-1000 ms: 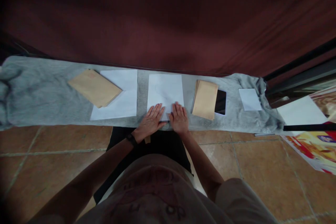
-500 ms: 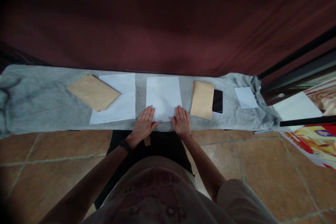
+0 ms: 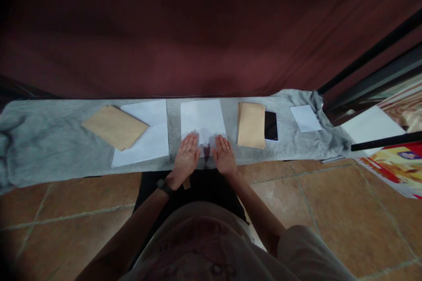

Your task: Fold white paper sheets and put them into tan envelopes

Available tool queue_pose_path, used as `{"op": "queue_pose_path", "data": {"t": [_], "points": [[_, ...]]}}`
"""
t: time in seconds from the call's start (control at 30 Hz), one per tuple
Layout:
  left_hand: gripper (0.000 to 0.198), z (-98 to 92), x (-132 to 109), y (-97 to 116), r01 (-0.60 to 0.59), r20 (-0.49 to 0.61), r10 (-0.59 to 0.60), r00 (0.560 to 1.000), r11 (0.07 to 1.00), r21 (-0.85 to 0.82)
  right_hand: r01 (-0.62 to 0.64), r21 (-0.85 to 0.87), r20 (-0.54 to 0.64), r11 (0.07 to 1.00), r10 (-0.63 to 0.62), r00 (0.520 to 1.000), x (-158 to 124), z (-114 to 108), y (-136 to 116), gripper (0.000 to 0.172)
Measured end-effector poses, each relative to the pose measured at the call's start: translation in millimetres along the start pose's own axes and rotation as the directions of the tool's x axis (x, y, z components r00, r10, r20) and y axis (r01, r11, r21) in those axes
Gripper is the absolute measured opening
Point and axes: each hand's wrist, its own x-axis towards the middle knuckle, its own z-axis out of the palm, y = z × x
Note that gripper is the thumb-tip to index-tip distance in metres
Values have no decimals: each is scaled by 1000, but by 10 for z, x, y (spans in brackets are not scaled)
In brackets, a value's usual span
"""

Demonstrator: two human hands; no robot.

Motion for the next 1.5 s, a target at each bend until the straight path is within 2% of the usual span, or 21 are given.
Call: {"op": "queue_pose_path", "data": {"t": [0.1,0.2,0.3,0.5,0.7,0.83,0.9,1.0,1.07,1.13,1.3,1.5], "points": [[63,125,168,93,-61,66,62,996,998,-16,60,20,45,998,-61,997,144,39,-143,55],[63,228,252,78,-67,108,66,992,998,5,67,0,48,998,-67,997,217,94,-165,53],[62,267,261,7,-35,69,33,997,999,30,51,-41,16,998,-50,999,217,144,-85,55],[63,227,249,-118,57,28,-59,998,996,68,10,-71,-41,997,-12,999,183,177,65,61],[66,214,229,-316,129,-114,-124,986,991,31,-62,-81,-61,995,57,997,167,173,106,63],[63,178,272,-357,161,-156,-153,976,986,41,-116,-44,-80,992,112,990,221,152,65,60],[61,162,337,-295,155,-117,-148,982,987,53,-102,-22,-60,995,100,993,300,138,11,59],[59,170,462,-141,65,19,-66,998,996,56,-34,9,1,999,34,999,467,137,-90,58],[60,200,535,-53,-5,103,0,995,999,45,17,27,39,999,-18,999,576,152,-142,56],[61,241,583,-9,-21,148,14,989,999,46,44,28,60,999,-46,997,653,176,-162,54],[60,306,609,-69,38,112,-46,993,997,65,32,-46,21,998,-31,999,684,223,-85,55],[61,267,588,-224,124,36,-127,991,989,76,-42,-89,-44,995,38,998,661,241,42,61]]}}
